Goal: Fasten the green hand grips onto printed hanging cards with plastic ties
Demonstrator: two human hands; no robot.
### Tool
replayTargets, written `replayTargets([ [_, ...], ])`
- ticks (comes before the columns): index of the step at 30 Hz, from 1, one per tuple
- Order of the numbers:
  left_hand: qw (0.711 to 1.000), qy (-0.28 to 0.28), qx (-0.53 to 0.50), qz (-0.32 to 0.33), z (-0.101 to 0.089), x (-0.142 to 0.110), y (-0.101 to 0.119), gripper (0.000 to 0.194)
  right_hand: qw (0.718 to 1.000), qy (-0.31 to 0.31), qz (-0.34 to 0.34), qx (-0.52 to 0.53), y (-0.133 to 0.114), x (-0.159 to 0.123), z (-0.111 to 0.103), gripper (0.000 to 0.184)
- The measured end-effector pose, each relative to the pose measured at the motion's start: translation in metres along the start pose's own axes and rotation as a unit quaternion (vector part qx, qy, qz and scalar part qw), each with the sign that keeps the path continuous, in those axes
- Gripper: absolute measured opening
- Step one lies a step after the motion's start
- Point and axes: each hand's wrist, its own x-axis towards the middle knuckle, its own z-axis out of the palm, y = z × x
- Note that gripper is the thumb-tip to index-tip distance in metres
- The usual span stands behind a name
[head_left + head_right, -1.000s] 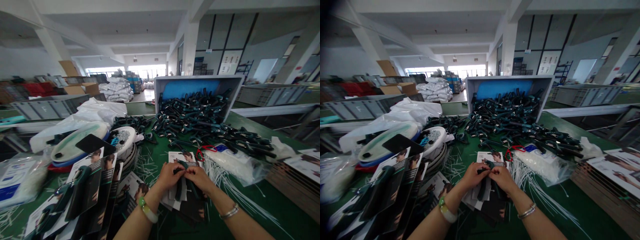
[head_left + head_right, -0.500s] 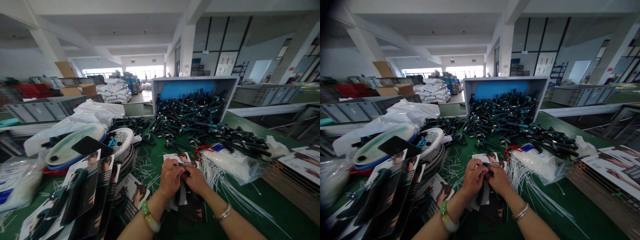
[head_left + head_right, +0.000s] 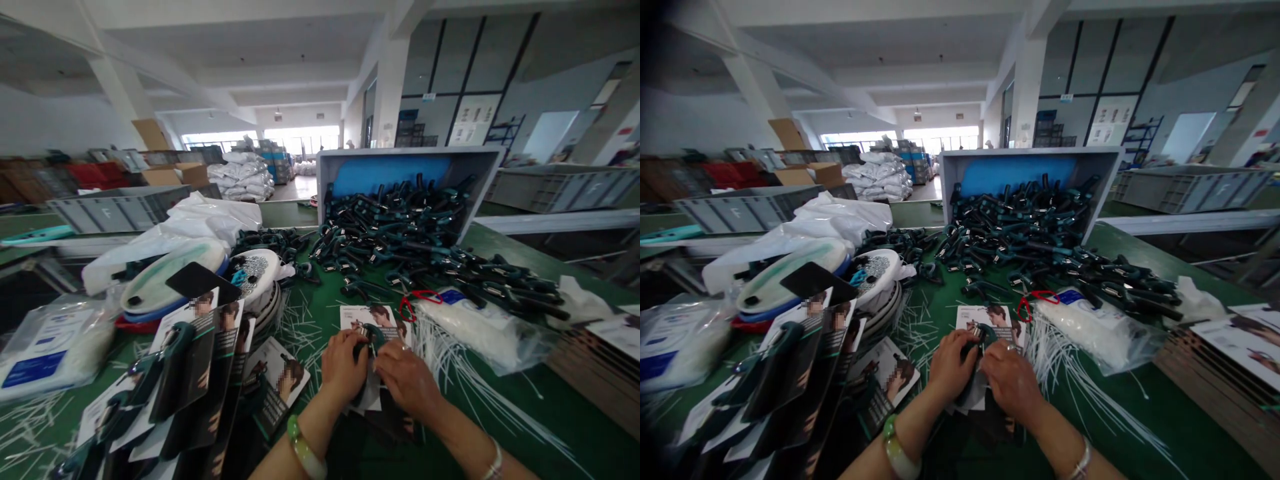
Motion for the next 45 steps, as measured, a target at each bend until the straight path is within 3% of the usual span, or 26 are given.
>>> replayTargets([
  [4,1.0,-0.012,-0.006,-0.026,-0.003,0.005,0.005,0.02,0.998,-0.033,0.007,-0.051,-0.008,-0.01,-0.001,0.02],
  [11,0.997,-0.037,0.038,-0.049,-0.005,0.014,0.015,0.022,0.999,0.016,-0.007,0.03,-0.004,-0.008,-0.001,0.022],
  [16,0.999,-0.031,0.027,-0.004,-0.004,0.015,0.016,0.02,0.995,-0.097,-0.015,-0.018,-0.007,-0.003,-0.017,0.017],
  [18,1.0,0.017,0.008,0.016,-0.008,0.013,0.012,0.023,0.99,-0.139,-0.01,-0.029,-0.01,-0.003,-0.027,0.014],
  [20,0.994,0.104,-0.011,0.015,-0.015,0.007,0.004,0.026,0.987,-0.161,-0.015,-0.025,-0.014,-0.006,-0.035,0.016],
  [23,0.975,0.207,-0.071,-0.05,-0.022,-0.01,-0.018,0.035,0.987,-0.157,-0.016,-0.036,-0.017,-0.012,-0.036,0.014],
  [24,0.969,0.203,-0.112,-0.09,-0.022,-0.017,-0.025,0.041,0.988,-0.15,-0.015,-0.042,-0.018,-0.013,-0.034,0.013],
  [26,0.955,0.132,-0.217,-0.154,-0.019,-0.03,-0.038,0.048,0.99,-0.133,-0.015,-0.044,-0.021,-0.014,-0.028,0.016],
  [29,0.943,0.045,-0.298,-0.141,-0.014,-0.042,-0.043,0.032,0.996,-0.083,-0.004,-0.027,-0.027,-0.012,-0.016,0.017],
  [33,0.978,0.059,-0.193,-0.053,-0.015,-0.04,-0.03,0.014,0.999,-0.003,0.039,-0.006,-0.037,-0.004,-0.002,0.018],
  [37,0.992,0.061,-0.107,0.03,-0.02,-0.037,-0.021,0.019,0.992,0.025,0.118,0.032,-0.04,0.0,0.009,0.018],
  [45,0.998,0.04,-0.03,0.046,-0.023,-0.038,-0.021,0.024,0.994,0.045,0.098,0.019,-0.038,-0.003,0.015,0.023],
])
